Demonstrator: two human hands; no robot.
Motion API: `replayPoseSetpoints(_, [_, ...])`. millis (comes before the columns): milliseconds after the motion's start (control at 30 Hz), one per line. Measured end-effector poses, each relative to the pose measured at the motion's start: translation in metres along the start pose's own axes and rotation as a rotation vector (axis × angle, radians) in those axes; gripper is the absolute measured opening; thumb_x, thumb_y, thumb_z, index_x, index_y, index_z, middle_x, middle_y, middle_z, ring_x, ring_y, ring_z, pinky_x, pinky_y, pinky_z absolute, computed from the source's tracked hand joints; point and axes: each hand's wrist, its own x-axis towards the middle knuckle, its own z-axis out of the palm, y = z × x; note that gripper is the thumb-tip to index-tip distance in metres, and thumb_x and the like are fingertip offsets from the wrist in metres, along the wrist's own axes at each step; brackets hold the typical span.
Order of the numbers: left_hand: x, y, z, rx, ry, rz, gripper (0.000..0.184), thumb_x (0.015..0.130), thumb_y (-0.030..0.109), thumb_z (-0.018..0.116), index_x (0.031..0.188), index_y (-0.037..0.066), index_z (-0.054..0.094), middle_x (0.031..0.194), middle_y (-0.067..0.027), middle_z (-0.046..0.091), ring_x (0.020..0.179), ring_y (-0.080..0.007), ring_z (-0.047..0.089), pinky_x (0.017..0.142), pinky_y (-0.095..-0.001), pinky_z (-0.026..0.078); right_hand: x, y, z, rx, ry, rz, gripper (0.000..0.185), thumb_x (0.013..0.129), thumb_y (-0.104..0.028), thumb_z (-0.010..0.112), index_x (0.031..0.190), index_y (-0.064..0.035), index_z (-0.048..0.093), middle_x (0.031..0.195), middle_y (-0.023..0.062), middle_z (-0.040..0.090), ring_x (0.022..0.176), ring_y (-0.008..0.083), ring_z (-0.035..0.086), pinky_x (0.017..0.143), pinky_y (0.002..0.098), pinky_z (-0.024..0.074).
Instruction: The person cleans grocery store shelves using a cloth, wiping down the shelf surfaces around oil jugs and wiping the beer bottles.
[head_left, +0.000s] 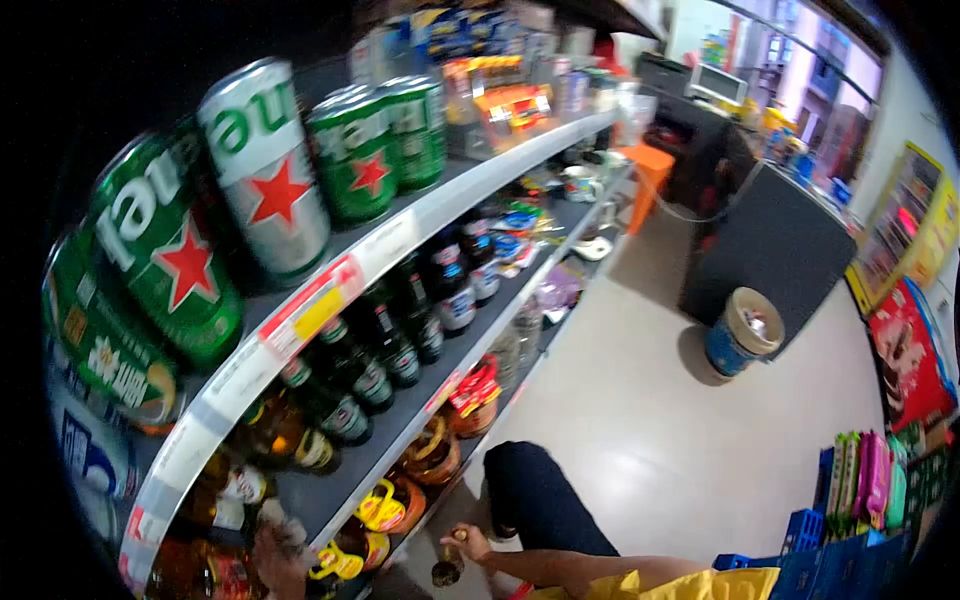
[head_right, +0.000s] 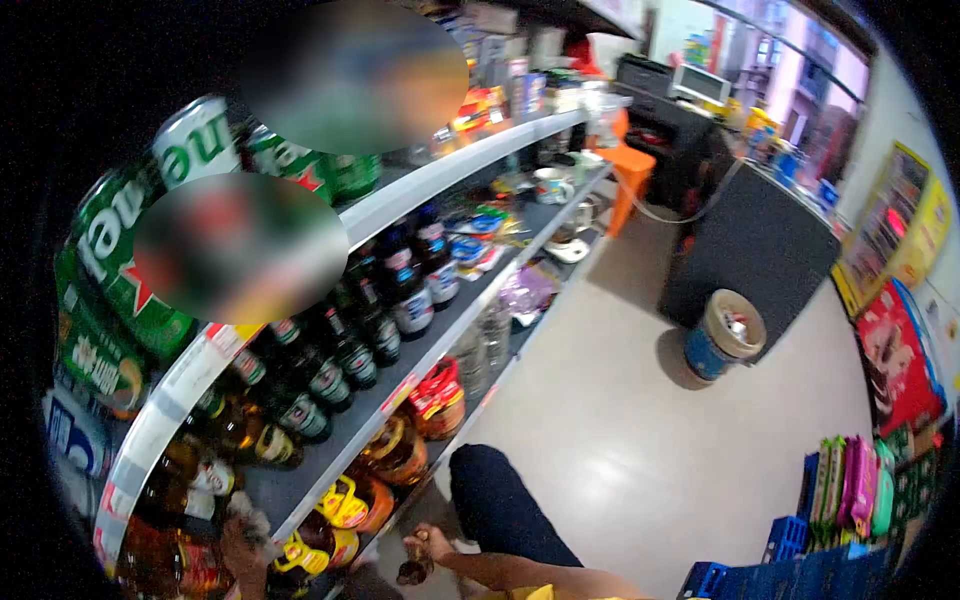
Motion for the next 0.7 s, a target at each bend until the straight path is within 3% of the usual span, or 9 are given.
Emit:
replayPoseSetpoints(33, [-0.018,-0.005,-0.002,-0.003,0.163,0.190,0.064,0.075,0.012,0.060,0.132,0.002,0.033,0.132,-0.0197,0.038,0.123,-0.0376,0.035,0.102,-0.0467,0.029,0.000,0.002,0.004,0.119,0.005,0.026,0.032,0.078,-0.027,0.072,0.075,-0.0009,0.054,0.066,0.0040,0.050,0.063,0.0126,0.045,0.061,0.0313,0.0405])
replayPoseSetpoints(133, [-0.020,0.024,-0.034,0.025,0.068,0.069,0.065,0.074,0.014,0.066,0.130,0.004,0.034,0.129,-0.0188,0.039,0.119,-0.0337,0.039,0.101,-0.0464,0.029,0.016,0.053,0.008,-0.023,0.112,-0.233,0.029,0.075,-0.021,0.075,0.074,-0.0009,0.054,0.068,0.0026,0.051,0.065,0.0114,0.046,0.062,0.0303,0.0416])
replayPoseSetpoints(200, [-0.021,0.031,-0.043,0.010,0.111,0.098,0.066,0.070,0.010,0.067,0.128,0.006,0.036,0.126,-0.0169,0.042,0.116,-0.0333,0.042,0.100,-0.0463,0.030,-0.007,-0.008,0.008,-0.187,0.083,-0.077,0.025,0.081,-0.017,0.068,0.074,-0.0004,0.052,0.069,0.0040,0.051,0.068,0.0151,0.052,0.072,0.0338,0.0469])
replayPoseSetpoints(267, [-0.021,0.033,-0.049,-0.059,0.159,0.189,0.065,0.068,0.008,0.067,0.126,0.008,0.039,0.120,-0.0139,0.046,0.110,-0.0336,0.046,0.096,-0.0456,0.033,0.008,0.014,0.019,0.593,0.012,-0.076,0.025,0.078,-0.018,0.071,0.082,0.0005,0.054,0.074,0.0031,0.053,0.074,0.0141,0.051,0.072,0.0308,0.0431])
replayPoseSetpoints(300, [-0.022,0.036,-0.049,-0.028,0.211,0.185,0.063,0.066,0.008,0.067,0.124,0.007,0.040,0.117,-0.0136,0.047,0.106,-0.0334,0.048,0.091,-0.0437,0.036,0.001,0.009,0.015,-0.106,0.173,0.014,0.026,0.076,-0.019,0.073,0.079,-0.0004,0.055,0.073,0.0023,0.052,0.072,0.0130,0.050,0.069,0.0300,0.0430])
replayPoseSetpoints(367, [-0.026,0.044,-0.056,0.114,0.262,0.193,0.066,0.064,0.009,0.068,0.122,0.007,0.038,0.117,-0.0132,0.047,0.107,-0.0334,0.047,0.088,-0.0418,0.039,0.020,0.071,0.013,0.000,0.243,-0.152,0.027,0.072,-0.018,0.077,0.074,-0.0019,0.056,0.073,0.0010,0.053,0.067,0.0126,0.048,0.063,0.0289,0.0428])
replayPoseSetpoints(433, [-0.019,0.044,-0.063,-0.123,0.247,0.226,0.064,0.061,0.006,0.068,0.119,0.006,0.041,0.115,-0.0134,0.048,0.103,-0.0340,0.050,0.078,-0.0403,0.046,0.020,0.065,0.015,0.250,0.183,-0.221,0.019,0.074,-0.006,0.073,0.081,-0.0024,0.055,0.076,0.0004,0.054,0.069,0.0113,0.050,0.064,0.0249,0.0449])
replayPoseSetpoints(500, [-0.020,0.048,-0.072,-0.166,0.274,0.238,0.063,0.061,0.005,0.067,0.119,0.006,0.042,0.114,-0.0135,0.048,0.100,-0.0333,0.051,0.078,-0.0399,0.046,0.035,0.100,0.011,0.669,0.142,-0.085,0.019,0.075,-0.004,0.072,0.081,-0.0020,0.055,0.075,0.0000,0.054,0.069,0.0102,0.049,0.064,0.0247,0.0444])
replayPoseSetpoints(700, [-0.020,0.052,-0.075,-0.220,0.285,0.174,0.057,0.063,0.000,0.064,0.117,0.006,0.047,0.116,-0.0111,0.049,0.101,-0.0332,0.051,0.080,-0.0394,0.045,0.027,0.100,-0.001,0.685,0.064,0.024,0.018,0.075,-0.004,0.070,0.082,-0.0029,0.054,0.077,0.0016,0.055,0.074,0.0117,0.050,0.071,0.0293,0.0447])
